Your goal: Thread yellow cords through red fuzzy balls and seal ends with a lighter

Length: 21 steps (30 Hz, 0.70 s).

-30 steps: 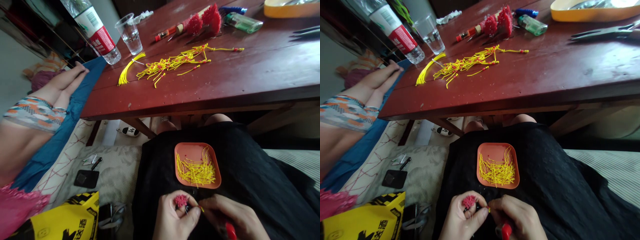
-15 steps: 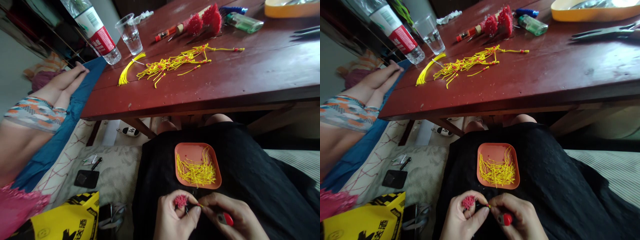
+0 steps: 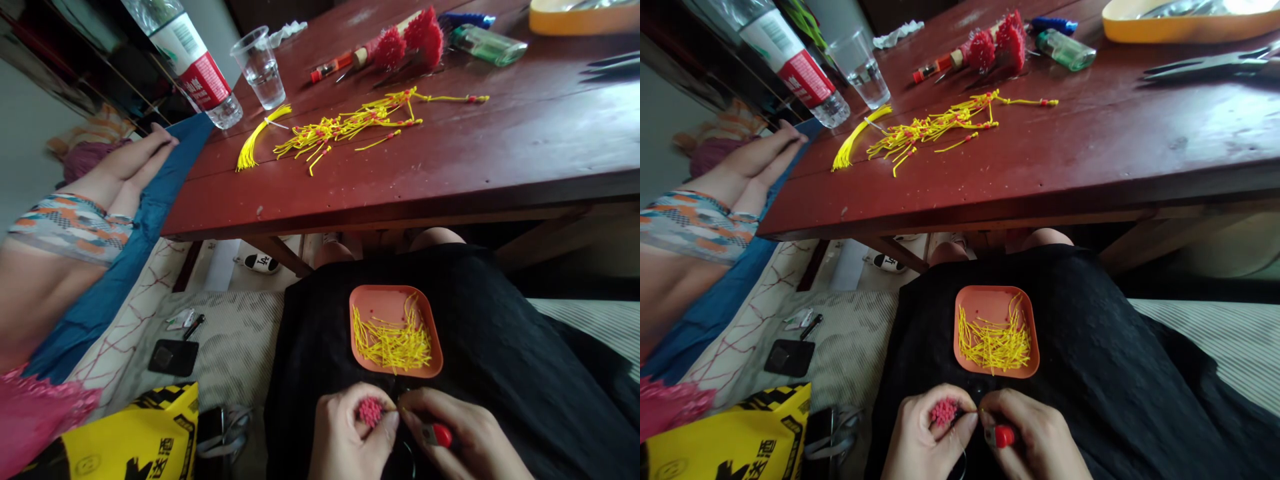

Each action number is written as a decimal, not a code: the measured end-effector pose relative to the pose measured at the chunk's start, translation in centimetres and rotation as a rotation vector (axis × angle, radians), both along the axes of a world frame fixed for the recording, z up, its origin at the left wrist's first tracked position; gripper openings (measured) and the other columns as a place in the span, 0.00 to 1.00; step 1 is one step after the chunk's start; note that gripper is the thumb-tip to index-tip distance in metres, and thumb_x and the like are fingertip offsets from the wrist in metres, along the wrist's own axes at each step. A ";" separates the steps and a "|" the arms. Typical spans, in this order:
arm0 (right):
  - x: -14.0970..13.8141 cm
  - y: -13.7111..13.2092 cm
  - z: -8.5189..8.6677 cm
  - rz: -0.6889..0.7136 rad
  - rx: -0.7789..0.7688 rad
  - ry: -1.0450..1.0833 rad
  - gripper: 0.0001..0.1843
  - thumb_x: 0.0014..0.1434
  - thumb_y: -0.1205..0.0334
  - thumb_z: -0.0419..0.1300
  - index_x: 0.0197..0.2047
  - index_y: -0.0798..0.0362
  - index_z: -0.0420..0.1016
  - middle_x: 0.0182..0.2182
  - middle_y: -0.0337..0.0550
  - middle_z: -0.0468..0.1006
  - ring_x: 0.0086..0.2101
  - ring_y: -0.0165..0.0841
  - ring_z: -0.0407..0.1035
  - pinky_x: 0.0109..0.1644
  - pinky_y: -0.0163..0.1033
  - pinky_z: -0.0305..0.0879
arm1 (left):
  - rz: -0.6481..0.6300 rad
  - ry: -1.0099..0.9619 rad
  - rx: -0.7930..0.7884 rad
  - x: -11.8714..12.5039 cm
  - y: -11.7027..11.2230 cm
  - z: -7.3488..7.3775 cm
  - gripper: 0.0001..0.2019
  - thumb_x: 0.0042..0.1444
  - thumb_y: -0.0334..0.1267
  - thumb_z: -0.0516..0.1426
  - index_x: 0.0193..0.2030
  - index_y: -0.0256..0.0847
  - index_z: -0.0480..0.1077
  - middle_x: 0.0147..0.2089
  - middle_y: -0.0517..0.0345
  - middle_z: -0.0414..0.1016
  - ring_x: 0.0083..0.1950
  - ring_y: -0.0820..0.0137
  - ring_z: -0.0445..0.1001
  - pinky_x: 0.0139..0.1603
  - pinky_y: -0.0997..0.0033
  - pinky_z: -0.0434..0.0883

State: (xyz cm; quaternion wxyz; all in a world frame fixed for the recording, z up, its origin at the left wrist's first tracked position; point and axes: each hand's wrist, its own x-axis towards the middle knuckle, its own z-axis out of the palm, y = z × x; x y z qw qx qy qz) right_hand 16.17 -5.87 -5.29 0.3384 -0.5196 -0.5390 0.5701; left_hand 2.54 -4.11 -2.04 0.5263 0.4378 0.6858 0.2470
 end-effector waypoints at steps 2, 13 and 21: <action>0.2 0.1 -0.2 0.055 -0.027 0.009 0.12 0.58 0.59 0.49 0.27 0.53 0.67 0.21 0.38 0.69 0.21 0.30 0.61 0.25 0.32 0.59 | 0.015 -0.014 -0.013 0.0 -0.1 -0.1 0.04 0.40 0.34 0.58 0.22 0.36 0.72 0.21 0.58 0.69 0.24 0.74 0.66 0.24 0.79 0.68; 0.4 0.8 -0.2 -0.053 -0.277 0.286 0.16 0.56 0.51 0.51 0.24 0.53 0.62 0.20 0.33 0.55 0.23 0.30 0.48 0.26 0.33 0.52 | 0.037 -0.023 0.010 -0.4 0.1 -0.1 0.06 0.41 0.36 0.58 0.23 0.35 0.71 0.19 0.63 0.62 0.21 0.78 0.56 0.21 0.81 0.60; 0.4 0.9 0.1 -0.138 -0.275 0.314 0.14 0.53 0.52 0.56 0.24 0.53 0.69 0.21 0.36 0.64 0.24 0.31 0.57 0.29 0.33 0.58 | 0.076 -0.019 0.022 -0.2 0.2 0.3 0.05 0.40 0.36 0.59 0.22 0.35 0.71 0.19 0.64 0.62 0.20 0.78 0.53 0.21 0.81 0.61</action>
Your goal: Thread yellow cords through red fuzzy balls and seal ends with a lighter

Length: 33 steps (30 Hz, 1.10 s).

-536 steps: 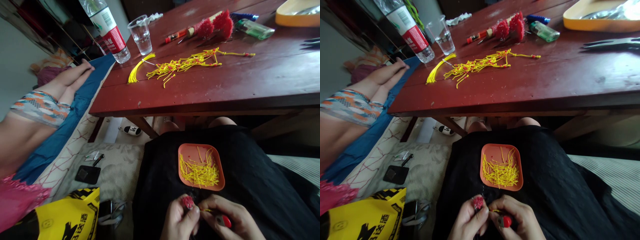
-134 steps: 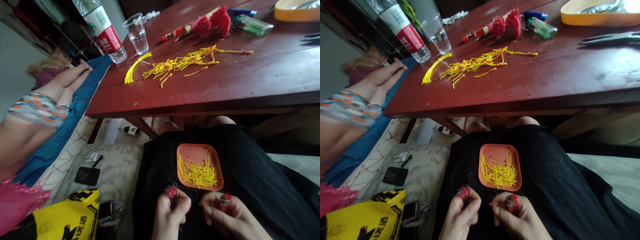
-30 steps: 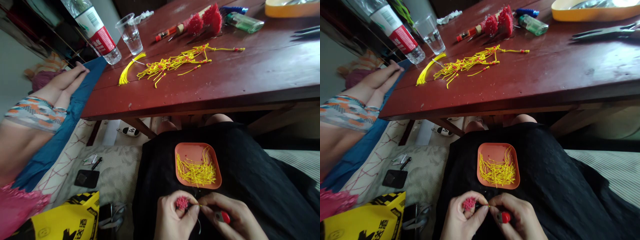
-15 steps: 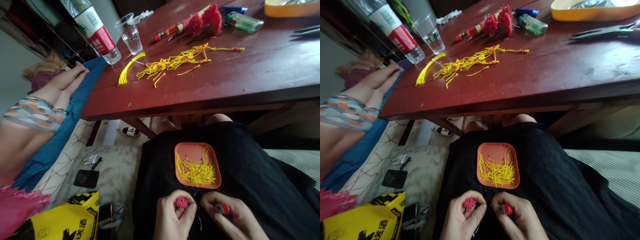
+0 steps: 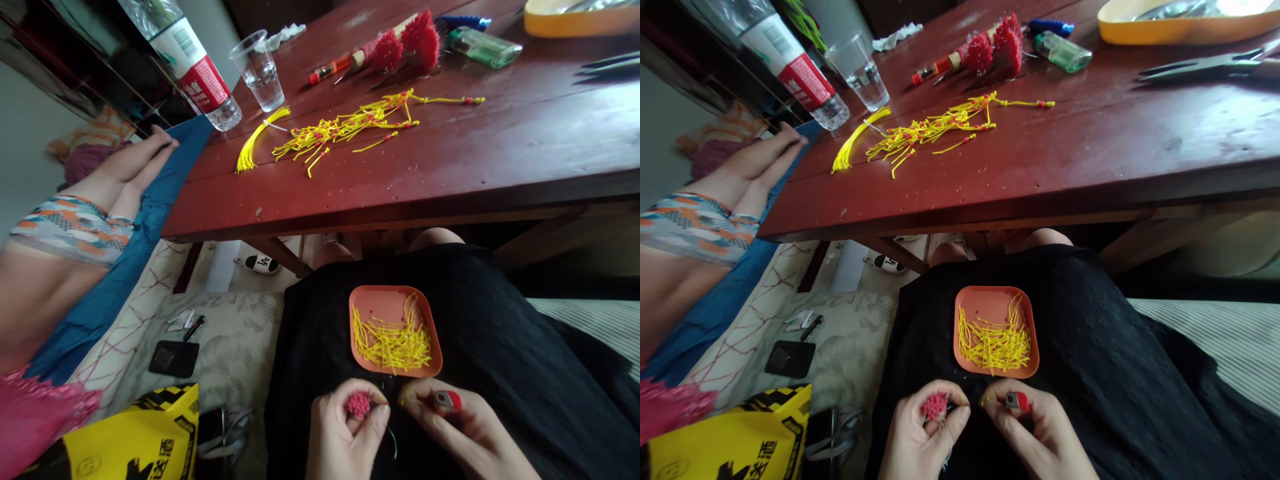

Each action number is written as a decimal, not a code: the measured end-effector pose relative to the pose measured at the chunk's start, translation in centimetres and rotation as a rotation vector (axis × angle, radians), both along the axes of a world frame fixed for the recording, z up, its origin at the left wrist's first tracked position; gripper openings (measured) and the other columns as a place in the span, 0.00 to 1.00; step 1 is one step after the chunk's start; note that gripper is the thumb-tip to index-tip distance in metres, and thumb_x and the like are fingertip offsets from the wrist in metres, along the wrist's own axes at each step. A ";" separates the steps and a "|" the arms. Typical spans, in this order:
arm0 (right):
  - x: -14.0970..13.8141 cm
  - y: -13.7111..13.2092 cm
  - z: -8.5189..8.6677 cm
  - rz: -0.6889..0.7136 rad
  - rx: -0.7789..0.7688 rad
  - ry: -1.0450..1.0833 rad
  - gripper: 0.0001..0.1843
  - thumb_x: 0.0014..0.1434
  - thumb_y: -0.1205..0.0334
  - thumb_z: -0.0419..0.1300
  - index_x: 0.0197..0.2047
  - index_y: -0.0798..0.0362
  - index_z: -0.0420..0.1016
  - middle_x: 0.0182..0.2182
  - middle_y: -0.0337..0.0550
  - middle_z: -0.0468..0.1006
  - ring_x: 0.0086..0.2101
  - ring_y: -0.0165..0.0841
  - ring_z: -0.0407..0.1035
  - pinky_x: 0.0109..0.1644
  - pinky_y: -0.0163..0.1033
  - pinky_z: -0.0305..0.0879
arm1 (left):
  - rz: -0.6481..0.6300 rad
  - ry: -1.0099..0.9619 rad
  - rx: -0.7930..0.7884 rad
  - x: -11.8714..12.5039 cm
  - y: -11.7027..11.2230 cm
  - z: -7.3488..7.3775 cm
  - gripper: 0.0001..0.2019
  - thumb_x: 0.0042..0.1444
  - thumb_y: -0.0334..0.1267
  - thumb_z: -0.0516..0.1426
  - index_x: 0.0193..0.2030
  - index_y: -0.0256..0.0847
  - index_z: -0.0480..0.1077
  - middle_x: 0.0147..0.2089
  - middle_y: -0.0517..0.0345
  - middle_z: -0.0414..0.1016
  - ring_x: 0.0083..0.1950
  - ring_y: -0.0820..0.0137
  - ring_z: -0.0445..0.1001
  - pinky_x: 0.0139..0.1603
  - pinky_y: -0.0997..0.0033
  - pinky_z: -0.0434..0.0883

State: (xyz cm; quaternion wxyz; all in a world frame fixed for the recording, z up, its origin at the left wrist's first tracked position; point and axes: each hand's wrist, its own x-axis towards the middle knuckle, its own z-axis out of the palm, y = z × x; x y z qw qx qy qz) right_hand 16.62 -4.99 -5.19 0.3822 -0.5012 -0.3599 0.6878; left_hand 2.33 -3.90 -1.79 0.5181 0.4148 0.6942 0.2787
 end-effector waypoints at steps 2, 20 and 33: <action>0.0 -0.1 0.0 0.005 0.023 -0.012 0.14 0.54 0.53 0.56 0.24 0.53 0.71 0.21 0.37 0.67 0.24 0.31 0.60 0.29 0.33 0.60 | 0.013 0.008 0.008 0.1 0.0 0.1 0.05 0.40 0.35 0.59 0.21 0.35 0.71 0.18 0.64 0.61 0.20 0.79 0.52 0.21 0.81 0.61; 0.0 -0.2 -0.1 0.021 0.095 -0.111 0.07 0.53 0.59 0.57 0.32 0.52 0.75 0.27 0.43 0.77 0.28 0.35 0.70 0.33 0.36 0.67 | 0.022 0.003 0.059 -0.1 0.1 0.3 0.05 0.41 0.36 0.59 0.21 0.36 0.71 0.17 0.65 0.61 0.19 0.79 0.55 0.21 0.82 0.64; -0.3 -0.4 0.1 -0.067 0.155 -0.227 0.08 0.52 0.58 0.58 0.25 0.51 0.73 0.21 0.39 0.74 0.23 0.32 0.67 0.28 0.33 0.63 | -0.106 0.179 0.170 -0.4 -0.2 0.1 0.04 0.43 0.33 0.57 0.21 0.38 0.72 0.18 0.60 0.69 0.19 0.76 0.64 0.18 0.84 0.62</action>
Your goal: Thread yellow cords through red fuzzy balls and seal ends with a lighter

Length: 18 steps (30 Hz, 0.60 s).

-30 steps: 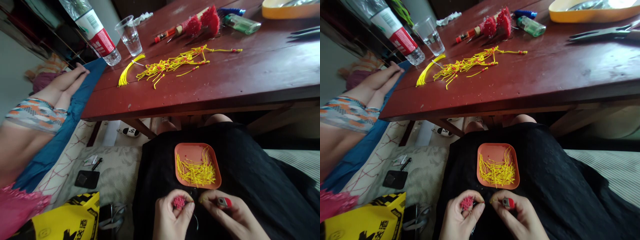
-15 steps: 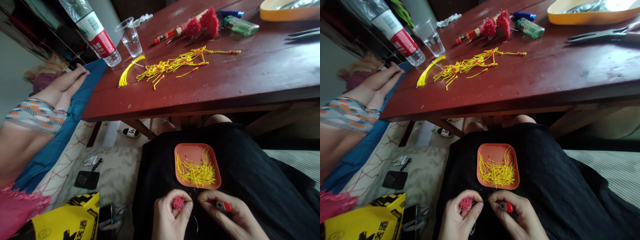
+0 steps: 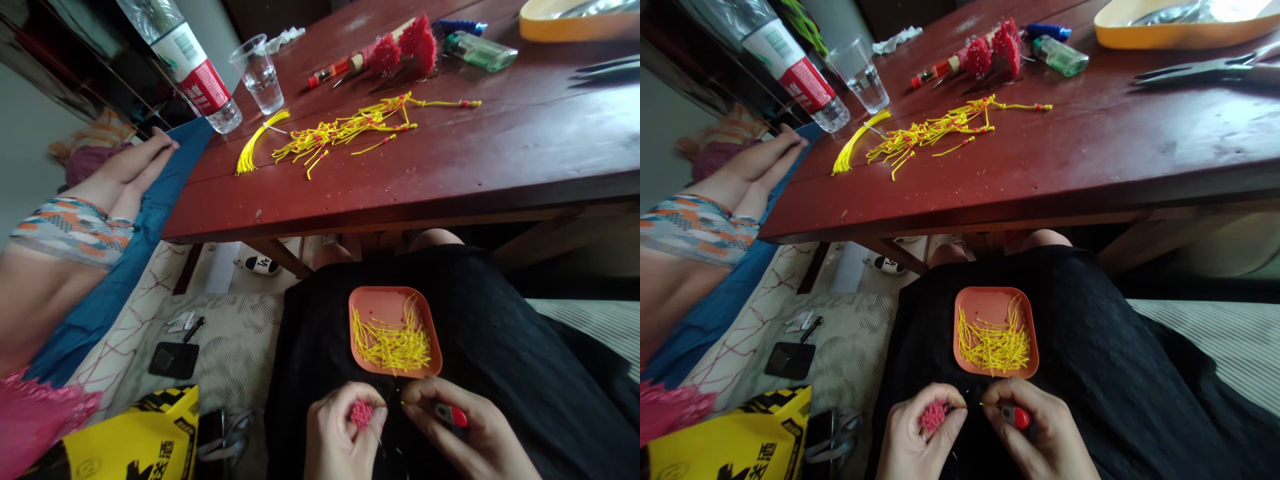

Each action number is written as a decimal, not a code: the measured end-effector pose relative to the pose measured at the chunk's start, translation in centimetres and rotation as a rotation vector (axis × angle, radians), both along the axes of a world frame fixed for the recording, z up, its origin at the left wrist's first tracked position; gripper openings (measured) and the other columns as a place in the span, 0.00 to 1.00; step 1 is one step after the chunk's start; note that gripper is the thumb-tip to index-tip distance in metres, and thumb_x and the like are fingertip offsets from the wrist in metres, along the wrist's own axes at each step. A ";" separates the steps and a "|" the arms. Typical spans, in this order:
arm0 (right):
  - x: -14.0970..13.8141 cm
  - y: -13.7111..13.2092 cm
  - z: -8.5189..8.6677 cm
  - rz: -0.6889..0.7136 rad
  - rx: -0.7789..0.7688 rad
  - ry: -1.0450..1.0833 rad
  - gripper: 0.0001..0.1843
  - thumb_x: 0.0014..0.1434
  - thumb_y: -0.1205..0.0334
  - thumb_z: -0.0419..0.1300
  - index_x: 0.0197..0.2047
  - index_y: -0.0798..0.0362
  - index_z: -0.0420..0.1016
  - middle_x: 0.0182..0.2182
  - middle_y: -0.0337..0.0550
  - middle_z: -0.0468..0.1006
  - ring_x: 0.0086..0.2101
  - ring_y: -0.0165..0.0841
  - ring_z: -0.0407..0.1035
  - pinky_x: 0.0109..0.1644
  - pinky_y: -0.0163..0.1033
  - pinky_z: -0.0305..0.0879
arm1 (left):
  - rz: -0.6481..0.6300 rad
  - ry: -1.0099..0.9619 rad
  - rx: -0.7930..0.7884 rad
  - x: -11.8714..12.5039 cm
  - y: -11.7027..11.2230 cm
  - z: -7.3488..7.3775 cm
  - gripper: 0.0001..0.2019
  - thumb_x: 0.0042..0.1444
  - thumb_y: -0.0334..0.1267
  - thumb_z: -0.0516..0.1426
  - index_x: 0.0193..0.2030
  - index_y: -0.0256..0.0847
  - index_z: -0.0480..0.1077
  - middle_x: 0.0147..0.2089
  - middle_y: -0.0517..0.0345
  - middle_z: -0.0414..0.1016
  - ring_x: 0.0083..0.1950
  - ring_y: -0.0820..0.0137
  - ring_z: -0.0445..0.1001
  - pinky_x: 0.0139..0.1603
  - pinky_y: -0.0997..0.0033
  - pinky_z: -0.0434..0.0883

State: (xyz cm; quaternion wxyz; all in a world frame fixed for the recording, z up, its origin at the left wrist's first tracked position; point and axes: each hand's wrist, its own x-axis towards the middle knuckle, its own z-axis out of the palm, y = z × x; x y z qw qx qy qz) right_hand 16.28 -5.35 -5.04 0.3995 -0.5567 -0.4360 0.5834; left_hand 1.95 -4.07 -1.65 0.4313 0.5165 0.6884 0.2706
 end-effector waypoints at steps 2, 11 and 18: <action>0.0 0.0 0.1 -0.024 -0.023 0.016 0.08 0.51 0.58 0.58 0.24 0.51 0.73 0.21 0.38 0.73 0.23 0.32 0.66 0.27 0.32 0.63 | -0.006 0.018 0.011 0.0 0.0 0.1 0.04 0.43 0.33 0.57 0.21 0.38 0.72 0.18 0.60 0.69 0.19 0.76 0.64 0.18 0.84 0.62; -0.2 0.4 0.7 -0.096 -0.175 0.099 0.11 0.47 0.54 0.61 0.23 0.53 0.73 0.20 0.37 0.70 0.22 0.31 0.63 0.25 0.32 0.60 | 0.023 0.001 -0.021 0.1 0.1 0.2 0.06 0.44 0.36 0.57 0.21 0.38 0.71 0.17 0.63 0.65 0.18 0.78 0.58 0.17 0.84 0.61; -0.3 0.3 0.1 -0.098 -0.250 0.222 0.14 0.47 0.52 0.61 0.22 0.54 0.71 0.17 0.34 0.64 0.20 0.28 0.56 0.23 0.32 0.56 | -0.013 -0.014 -0.057 -0.2 0.1 -0.2 0.10 0.46 0.41 0.56 0.23 0.37 0.70 0.18 0.64 0.62 0.18 0.79 0.55 0.17 0.81 0.54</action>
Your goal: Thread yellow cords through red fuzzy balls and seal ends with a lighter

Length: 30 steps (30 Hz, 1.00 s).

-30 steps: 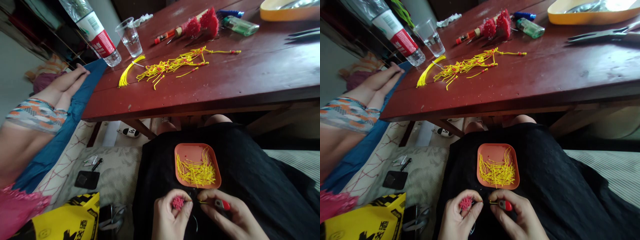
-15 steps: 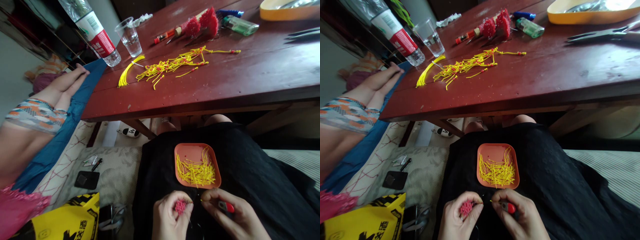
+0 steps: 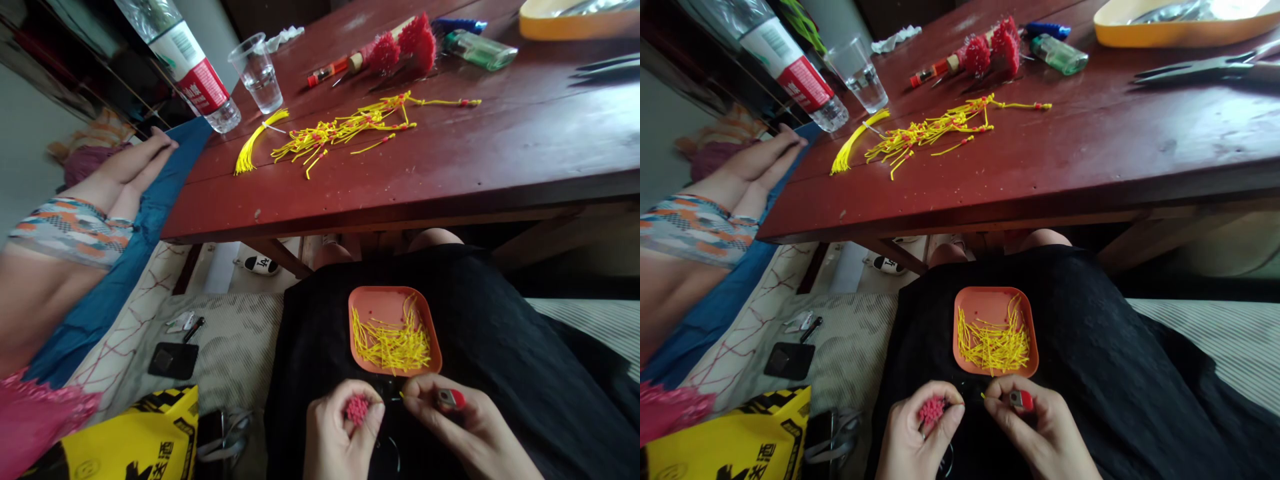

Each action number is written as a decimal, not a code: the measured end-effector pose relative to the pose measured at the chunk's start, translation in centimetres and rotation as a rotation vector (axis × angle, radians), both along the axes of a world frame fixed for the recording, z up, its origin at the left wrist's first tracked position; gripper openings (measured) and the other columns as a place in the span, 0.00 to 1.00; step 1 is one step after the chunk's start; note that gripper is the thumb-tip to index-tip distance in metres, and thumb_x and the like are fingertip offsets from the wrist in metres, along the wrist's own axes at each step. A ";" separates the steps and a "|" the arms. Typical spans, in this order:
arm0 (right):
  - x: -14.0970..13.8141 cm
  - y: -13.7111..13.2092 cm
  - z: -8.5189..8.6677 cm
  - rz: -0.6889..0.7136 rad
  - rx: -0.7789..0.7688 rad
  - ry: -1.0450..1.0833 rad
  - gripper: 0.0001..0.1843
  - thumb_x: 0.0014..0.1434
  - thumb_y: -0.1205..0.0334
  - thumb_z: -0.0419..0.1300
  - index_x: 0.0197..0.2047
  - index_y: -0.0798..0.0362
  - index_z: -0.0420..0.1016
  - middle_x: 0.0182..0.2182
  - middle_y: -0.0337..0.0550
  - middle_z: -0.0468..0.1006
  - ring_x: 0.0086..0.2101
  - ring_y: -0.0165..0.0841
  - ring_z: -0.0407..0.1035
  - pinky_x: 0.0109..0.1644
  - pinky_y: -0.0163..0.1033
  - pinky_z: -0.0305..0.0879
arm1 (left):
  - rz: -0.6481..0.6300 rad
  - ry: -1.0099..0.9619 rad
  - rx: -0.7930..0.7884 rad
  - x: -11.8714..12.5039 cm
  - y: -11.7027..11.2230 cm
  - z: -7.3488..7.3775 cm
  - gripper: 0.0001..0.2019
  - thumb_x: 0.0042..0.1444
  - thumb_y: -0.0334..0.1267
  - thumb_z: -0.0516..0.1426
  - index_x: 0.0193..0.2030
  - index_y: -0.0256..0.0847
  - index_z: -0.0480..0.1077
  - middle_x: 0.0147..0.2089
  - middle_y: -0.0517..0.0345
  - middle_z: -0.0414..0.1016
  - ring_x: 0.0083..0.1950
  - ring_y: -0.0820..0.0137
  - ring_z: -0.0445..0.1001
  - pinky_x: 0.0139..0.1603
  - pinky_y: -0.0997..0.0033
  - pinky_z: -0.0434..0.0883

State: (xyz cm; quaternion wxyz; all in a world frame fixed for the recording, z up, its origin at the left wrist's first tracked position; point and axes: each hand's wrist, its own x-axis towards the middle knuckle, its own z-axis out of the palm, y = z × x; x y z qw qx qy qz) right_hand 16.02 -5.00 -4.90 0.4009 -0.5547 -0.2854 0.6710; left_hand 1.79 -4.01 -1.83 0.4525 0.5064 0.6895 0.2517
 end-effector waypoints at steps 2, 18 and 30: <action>0.0 -0.1 -0.3 0.012 0.012 -0.001 0.14 0.48 0.52 0.61 0.21 0.54 0.71 0.18 0.34 0.63 0.20 0.28 0.55 0.24 0.32 0.55 | -0.013 0.004 0.004 -0.1 0.0 -0.2 0.11 0.48 0.42 0.55 0.23 0.37 0.70 0.18 0.64 0.61 0.18 0.78 0.55 0.17 0.80 0.53; -0.1 -0.4 -0.6 -0.031 0.003 -0.022 0.11 0.48 0.54 0.62 0.25 0.54 0.74 0.21 0.36 0.70 0.24 0.29 0.61 0.27 0.32 0.57 | 0.213 -0.502 -0.280 -1.4 0.6 -1.1 0.17 0.45 0.51 0.59 0.24 0.38 0.64 0.15 0.73 0.44 0.17 0.81 0.41 0.18 0.77 0.43; -0.6 1.1 0.3 0.069 0.053 -0.008 0.11 0.46 0.55 0.62 0.28 0.54 0.76 0.18 0.35 0.69 0.20 0.29 0.61 0.27 0.33 0.60 | 0.220 -0.580 -0.351 -1.0 0.5 -2.0 0.20 0.40 0.55 0.60 0.22 0.38 0.64 0.13 0.74 0.45 0.16 0.81 0.42 0.18 0.77 0.45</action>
